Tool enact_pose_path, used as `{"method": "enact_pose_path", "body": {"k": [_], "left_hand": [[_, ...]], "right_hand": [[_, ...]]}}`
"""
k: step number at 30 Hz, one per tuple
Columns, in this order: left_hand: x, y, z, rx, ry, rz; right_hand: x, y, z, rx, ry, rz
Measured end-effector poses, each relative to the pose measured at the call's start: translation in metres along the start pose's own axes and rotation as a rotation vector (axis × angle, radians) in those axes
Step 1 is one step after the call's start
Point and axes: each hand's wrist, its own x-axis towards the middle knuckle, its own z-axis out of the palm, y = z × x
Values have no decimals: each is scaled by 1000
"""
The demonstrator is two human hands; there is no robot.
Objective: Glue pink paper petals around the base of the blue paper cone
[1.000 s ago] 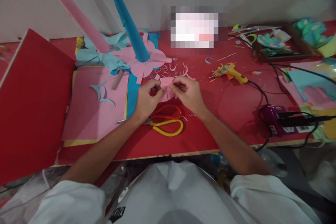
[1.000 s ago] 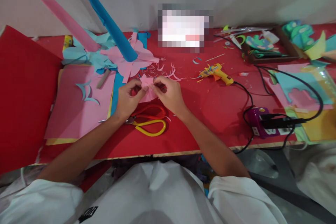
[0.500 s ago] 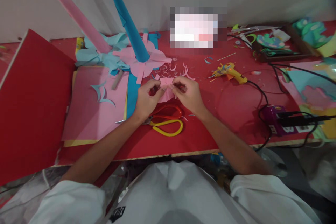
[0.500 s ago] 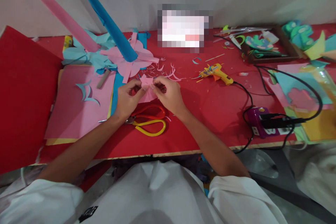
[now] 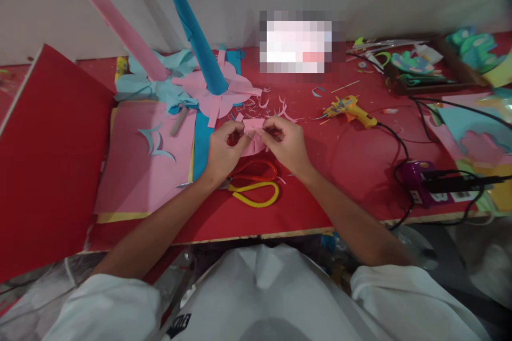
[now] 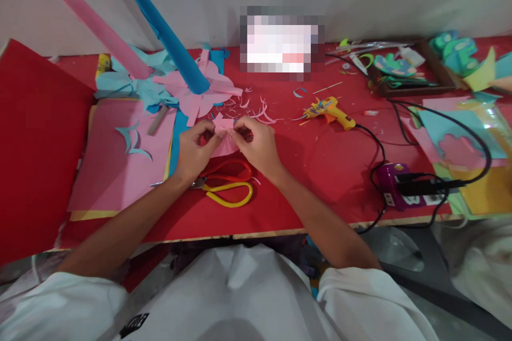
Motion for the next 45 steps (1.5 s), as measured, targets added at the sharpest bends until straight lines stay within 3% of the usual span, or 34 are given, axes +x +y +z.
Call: {"method": "enact_pose_path", "body": {"k": [10,17,33,45], "left_hand": [[-1,0,1,-64,32,-27],[0,0,1,-134,189,-74],[0,3,-1,-248,152,-90],[0,2,-5,-150,131,-109]], "right_hand": [[1,1,-1,24,2,12],[2,2,-2,17,-4,22],[2,4,-2,49,-11,20],[2,2,-3,13,-22,49]]}}
